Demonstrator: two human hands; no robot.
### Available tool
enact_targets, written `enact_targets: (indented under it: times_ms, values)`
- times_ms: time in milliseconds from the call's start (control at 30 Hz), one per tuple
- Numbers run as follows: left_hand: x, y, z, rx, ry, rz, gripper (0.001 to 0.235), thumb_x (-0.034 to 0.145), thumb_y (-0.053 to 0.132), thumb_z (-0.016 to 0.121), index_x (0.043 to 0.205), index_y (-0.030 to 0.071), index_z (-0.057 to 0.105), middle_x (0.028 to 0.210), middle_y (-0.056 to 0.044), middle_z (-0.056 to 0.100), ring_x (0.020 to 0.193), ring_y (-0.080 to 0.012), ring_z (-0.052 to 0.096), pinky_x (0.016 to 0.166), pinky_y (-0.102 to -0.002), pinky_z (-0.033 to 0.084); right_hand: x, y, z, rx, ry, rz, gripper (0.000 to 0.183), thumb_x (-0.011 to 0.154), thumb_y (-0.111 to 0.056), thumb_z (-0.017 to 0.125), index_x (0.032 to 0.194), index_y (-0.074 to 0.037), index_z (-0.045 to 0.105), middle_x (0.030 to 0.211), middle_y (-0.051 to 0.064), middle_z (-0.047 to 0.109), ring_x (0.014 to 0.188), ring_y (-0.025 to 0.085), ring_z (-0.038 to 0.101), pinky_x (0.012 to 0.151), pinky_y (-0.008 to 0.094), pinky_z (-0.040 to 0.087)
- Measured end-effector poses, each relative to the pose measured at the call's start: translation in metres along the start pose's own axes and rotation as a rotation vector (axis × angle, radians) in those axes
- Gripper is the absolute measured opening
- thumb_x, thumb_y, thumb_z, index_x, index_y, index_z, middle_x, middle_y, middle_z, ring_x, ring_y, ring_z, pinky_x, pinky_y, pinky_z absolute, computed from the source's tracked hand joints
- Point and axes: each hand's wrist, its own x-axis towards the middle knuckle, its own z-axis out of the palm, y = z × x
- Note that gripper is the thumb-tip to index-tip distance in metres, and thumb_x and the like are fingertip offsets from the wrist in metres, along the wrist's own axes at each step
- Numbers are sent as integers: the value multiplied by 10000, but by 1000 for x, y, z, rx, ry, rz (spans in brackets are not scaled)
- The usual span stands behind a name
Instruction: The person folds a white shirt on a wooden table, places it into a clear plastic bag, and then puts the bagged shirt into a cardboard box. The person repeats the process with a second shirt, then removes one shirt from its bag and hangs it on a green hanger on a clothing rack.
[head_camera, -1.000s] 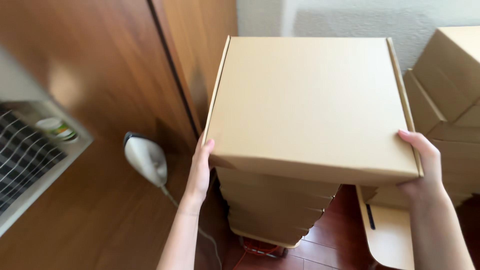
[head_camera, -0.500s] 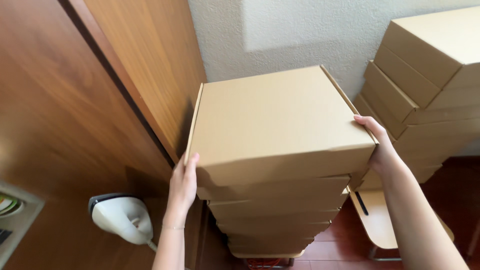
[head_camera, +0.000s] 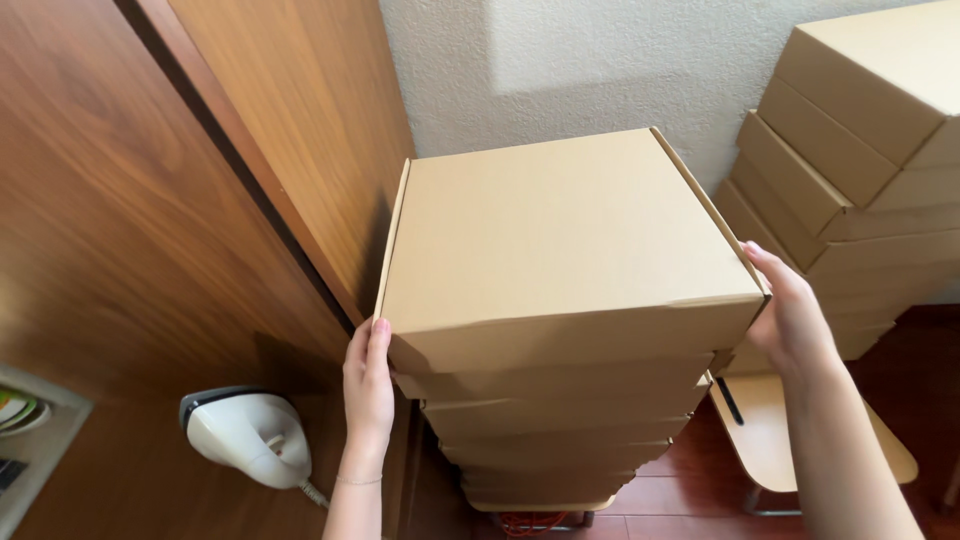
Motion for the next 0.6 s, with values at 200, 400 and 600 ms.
enact_targets:
  times_ms: [200,400,600]
  values:
    - [-40,-21,-14,-47,107,-37,408,995,276,631,1350,100,730,1252,-39,783,1099,-153,718,864,-320,580,-33,8,-30,-226,73,-432,190,1105,-138,683,1266,-42,716,1221,69,752,1059,123,716,926,220,546]
    - [-116,-67,-16,-106,207,-94,333,1009,193,637,1282,61,774,1112,-118,820,1002,-191,754,820,-307,568,-83,10,-36,-452,10,-902,92,1248,77,621,1245,123,701,1017,202,700,898,208,681,860,291,551]
    - [-231,-134,-9,-233,395,-292,347,1012,147,646,1318,39,771,1127,-152,816,1008,-219,751,819,-326,554,-118,25,-47,-463,-359,-825,91,1068,68,643,1074,85,733,749,142,687,639,159,662,647,233,558]
